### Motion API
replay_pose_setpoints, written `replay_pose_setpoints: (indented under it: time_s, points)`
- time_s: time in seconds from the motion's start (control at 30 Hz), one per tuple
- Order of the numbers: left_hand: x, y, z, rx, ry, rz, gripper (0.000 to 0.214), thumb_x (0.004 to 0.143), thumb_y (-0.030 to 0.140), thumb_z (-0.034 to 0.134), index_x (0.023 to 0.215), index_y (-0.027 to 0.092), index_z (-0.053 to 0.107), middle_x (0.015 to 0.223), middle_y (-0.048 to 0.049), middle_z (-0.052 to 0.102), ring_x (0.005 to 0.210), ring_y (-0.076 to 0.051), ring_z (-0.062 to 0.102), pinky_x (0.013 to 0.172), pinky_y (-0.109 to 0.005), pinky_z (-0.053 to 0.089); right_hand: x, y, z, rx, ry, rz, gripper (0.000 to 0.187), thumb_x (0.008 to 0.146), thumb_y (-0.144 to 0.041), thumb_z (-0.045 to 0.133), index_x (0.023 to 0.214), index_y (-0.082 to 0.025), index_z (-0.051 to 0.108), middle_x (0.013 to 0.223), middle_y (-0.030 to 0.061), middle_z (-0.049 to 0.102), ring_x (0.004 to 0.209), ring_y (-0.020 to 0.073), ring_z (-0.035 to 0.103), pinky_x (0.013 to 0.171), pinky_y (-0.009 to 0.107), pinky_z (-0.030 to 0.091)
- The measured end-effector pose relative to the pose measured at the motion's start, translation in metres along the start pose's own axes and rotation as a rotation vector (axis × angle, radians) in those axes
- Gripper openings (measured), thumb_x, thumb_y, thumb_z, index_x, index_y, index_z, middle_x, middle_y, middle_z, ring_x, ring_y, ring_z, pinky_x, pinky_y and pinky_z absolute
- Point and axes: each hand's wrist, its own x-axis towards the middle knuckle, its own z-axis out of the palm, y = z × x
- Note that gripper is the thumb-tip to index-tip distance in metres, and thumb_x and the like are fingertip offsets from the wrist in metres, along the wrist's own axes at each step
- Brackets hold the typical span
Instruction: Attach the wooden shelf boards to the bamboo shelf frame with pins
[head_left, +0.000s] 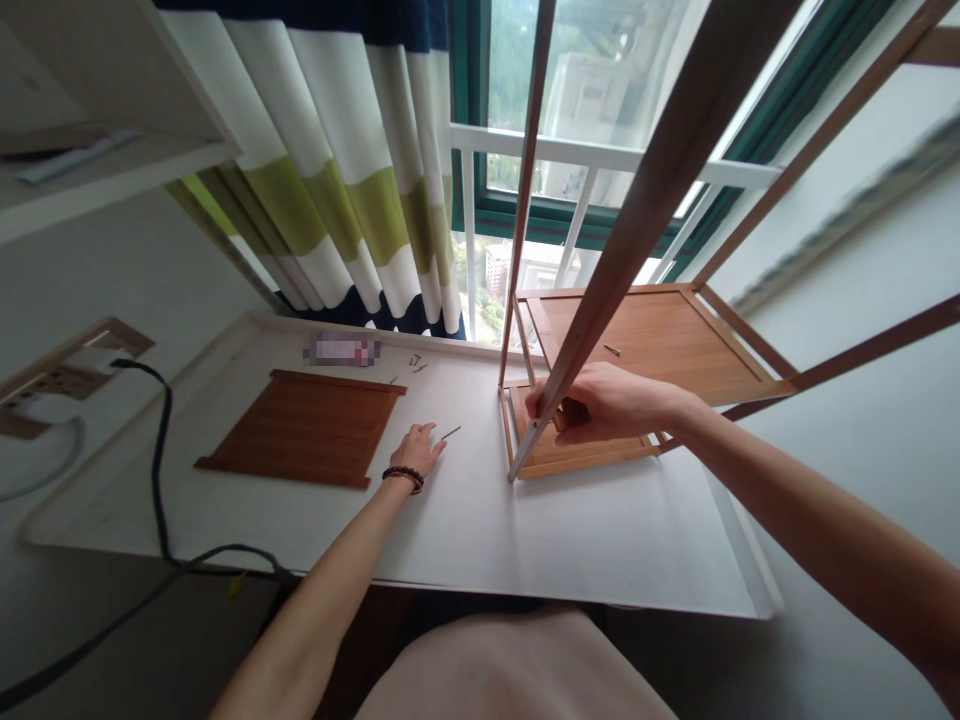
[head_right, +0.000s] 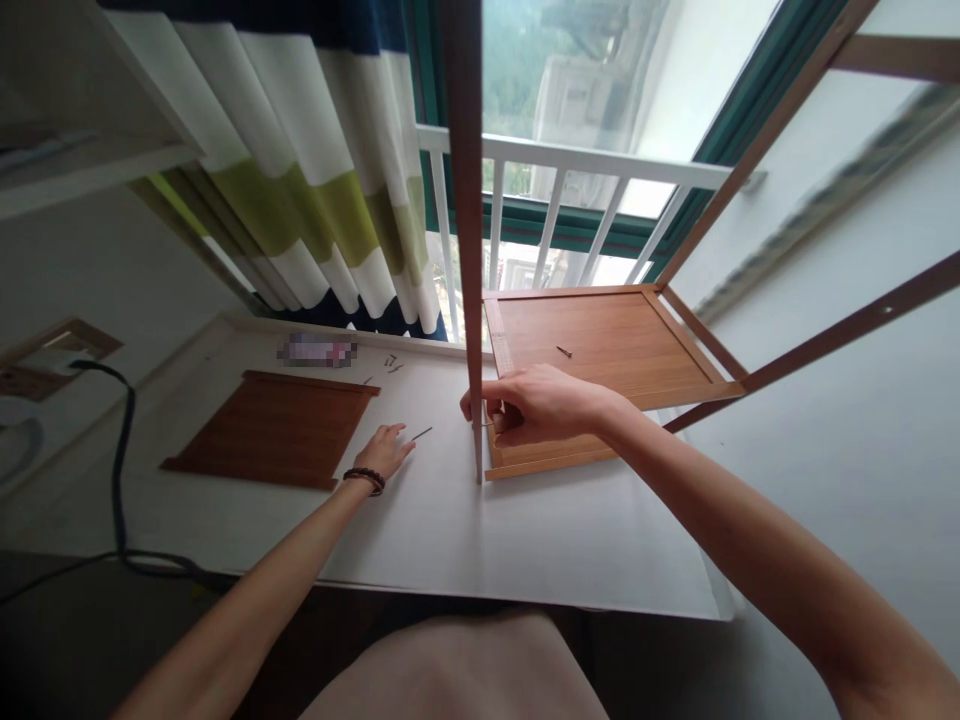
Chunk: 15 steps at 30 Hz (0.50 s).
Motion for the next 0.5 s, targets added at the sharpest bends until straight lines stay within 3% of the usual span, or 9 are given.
replay_pose_setpoints:
  time_s: [0.3, 0.5]
  points:
    - [0.020, 0.036, 0.015, 0.137, -0.106, 0.093, 0.027, 0.087, 0.016, 0.033, 0.095, 0.016, 0.059, 0.105, -0.0145, 0.056, 0.103, -0.025, 0.049, 0.078, -0.038, 0.043, -0.001, 0.000, 0.000, 0.004, 0.003, 0.001, 0.032, 0.070, -0.019, 0.060, 0.102, -0.022, 0.055, 0.069, -0.0041, 0.056, 0.061, 0.0090, 0.049, 0.059, 0.020, 0.035]
    - [0.026, 0.044, 0.012, 0.080, -0.149, 0.014, 0.025, 0.083, 0.030, 0.050, 0.098, 0.011, 0.056, 0.097, -0.0081, 0.059, 0.088, -0.018, 0.057, 0.077, -0.038, 0.047, -0.002, 0.001, 0.000, 0.004, 0.004, -0.009, 0.034, 0.070, -0.018, 0.060, 0.103, -0.022, 0.054, 0.069, -0.0042, 0.056, 0.061, 0.0088, 0.049, 0.059, 0.019, 0.035]
